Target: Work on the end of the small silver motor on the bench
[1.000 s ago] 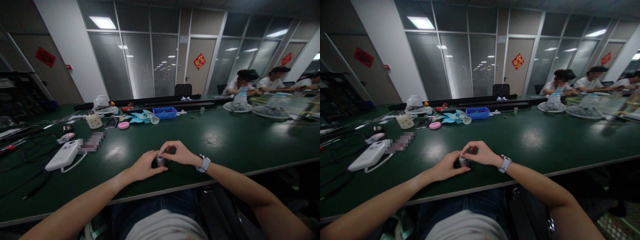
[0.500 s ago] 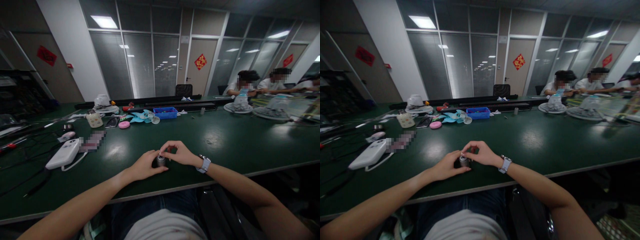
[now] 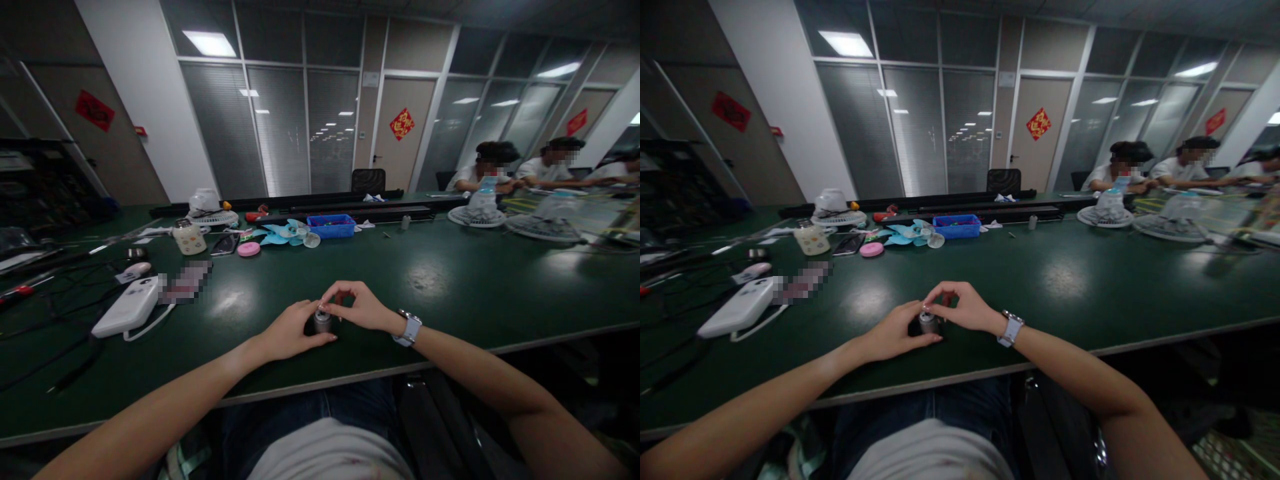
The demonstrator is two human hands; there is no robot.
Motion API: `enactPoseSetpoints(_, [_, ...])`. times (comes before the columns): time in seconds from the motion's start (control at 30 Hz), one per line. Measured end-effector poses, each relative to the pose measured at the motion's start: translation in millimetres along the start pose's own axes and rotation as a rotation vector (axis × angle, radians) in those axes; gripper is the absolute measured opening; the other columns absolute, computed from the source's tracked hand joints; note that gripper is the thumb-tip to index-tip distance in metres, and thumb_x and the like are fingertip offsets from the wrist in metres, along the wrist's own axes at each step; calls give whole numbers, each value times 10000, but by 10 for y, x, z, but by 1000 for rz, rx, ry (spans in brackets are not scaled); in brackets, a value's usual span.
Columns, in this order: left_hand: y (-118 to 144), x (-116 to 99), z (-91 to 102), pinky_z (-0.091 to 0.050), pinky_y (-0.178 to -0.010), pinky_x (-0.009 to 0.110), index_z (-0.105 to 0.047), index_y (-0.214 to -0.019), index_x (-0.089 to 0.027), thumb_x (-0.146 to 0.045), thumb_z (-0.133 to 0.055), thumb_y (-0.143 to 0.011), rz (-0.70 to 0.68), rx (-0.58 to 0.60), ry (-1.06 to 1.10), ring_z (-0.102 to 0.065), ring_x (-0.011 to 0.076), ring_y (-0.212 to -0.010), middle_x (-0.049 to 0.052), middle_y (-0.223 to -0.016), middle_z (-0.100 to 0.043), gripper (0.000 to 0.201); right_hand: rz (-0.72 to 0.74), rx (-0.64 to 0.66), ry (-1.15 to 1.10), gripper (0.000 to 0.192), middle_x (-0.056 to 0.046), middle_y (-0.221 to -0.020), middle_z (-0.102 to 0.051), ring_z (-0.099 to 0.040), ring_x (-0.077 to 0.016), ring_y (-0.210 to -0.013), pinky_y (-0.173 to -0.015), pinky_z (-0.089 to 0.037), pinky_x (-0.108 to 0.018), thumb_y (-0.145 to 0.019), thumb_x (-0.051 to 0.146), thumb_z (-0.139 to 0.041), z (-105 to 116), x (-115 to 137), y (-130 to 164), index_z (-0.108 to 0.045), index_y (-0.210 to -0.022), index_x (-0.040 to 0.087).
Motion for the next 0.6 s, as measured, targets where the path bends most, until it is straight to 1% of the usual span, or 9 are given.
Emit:
enactPoseSetpoints(0.23, [7, -3, 2, -494, -830, 361, -587, -1183, -153, -514, -656, -819, 5, 1, 3, -632, 247, -924, 107, -1059, -673, 517, 22, -1, 1, 224, -39, -879, -701, -596, -115, -656, -626, -494, -245, -809, 349, -712, 4, 4, 13, -694, -923, 158])
enactPoseSetpoints(0.33, [6, -7, 13, -497, -821, 361, -584, -1182, -161, -521, -659, -813, 14, -7, 4, -633, 249, -914, 102, -1045, -674, 521, 32, 3, 1, 230, -43, -894, -703, -597, -119, -669, -627, -494, -246, -802, 350, -718, 1, -12, 17, -695, -932, 161])
enactPoseSetpoints(0.47, [3, -19, 17, -498, -796, 349, -596, -1136, -167, -515, -660, -815, 17, -6, 12, -634, 242, -891, 92, -1015, -675, 478, 41, 1, 0, 233, -46, -910, -705, -606, -124, -682, -634, -499, -252, -796, 356, -721, 0, -46, 18, -691, -928, 166])
enactPoseSetpoints(0.6, [2, -23, 14, -498, -793, 345, -588, -1148, -165, -501, -670, -812, 19, -3, 8, -634, 240, -893, 92, -1015, -673, 482, 44, 6, 1, 240, -52, -926, -706, -611, -130, -693, -641, -505, -260, -798, 359, -719, 2, -54, 22, -688, -938, 166])
Point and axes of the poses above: each hand's wrist, its own y-axis away from the middle knuckle, its own z-axis out of the back of the hand, x = y × z, the point moved 6 cm from there along -y, towards the middle knuckle
